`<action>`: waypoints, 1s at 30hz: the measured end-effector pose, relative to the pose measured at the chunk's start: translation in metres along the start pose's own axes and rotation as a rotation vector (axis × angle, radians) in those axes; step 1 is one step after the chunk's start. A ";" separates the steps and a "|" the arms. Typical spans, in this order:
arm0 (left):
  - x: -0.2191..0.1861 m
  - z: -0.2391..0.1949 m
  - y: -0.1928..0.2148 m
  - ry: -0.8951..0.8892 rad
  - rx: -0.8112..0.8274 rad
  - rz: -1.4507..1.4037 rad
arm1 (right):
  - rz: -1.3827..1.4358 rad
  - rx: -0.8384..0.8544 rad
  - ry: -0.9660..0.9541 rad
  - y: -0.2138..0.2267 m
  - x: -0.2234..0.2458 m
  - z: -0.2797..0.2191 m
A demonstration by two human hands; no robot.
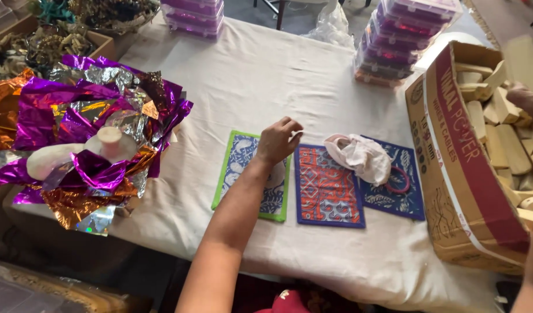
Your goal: The person wraps a small wooden block in a piece of shiny purple foil, folds the edges, and places it into a clear plastic container. They then take another wooden block, wipe it with a white cloth, and wrap it in a piece of shiny gold foil.
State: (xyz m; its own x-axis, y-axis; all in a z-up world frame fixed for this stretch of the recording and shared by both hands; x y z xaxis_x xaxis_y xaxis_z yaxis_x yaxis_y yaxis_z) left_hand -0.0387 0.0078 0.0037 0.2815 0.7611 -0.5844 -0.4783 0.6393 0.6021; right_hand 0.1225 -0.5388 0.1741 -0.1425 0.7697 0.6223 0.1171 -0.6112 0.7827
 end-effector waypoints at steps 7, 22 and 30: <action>-0.032 -0.009 -0.023 0.295 0.459 -1.002 | -0.298 -0.252 0.819 -0.218 0.267 -0.152; 0.015 -0.012 -0.036 0.457 0.330 -1.062 | 0.054 -0.017 0.723 -0.331 0.222 -0.117; -0.035 -0.017 -0.013 0.241 0.378 -0.301 | -0.717 -0.546 0.524 -0.333 0.110 -0.048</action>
State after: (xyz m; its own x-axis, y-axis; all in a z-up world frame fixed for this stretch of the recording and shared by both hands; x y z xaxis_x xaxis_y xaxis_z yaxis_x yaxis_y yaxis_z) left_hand -0.0565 -0.0292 0.0071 0.1393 0.5195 -0.8430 -0.0605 0.8542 0.5164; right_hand 0.0206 -0.2599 -0.0180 -0.4271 0.8886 -0.1675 -0.6051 -0.1433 0.7831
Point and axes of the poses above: each hand's wrist, its own z-axis towards the middle knuckle, its own y-axis out of the back of the hand, x = y × z, the point moved 2 cm from there along z, towards the middle knuckle, and after that the axes turned 7 degrees about y, right-handed, at the moved point
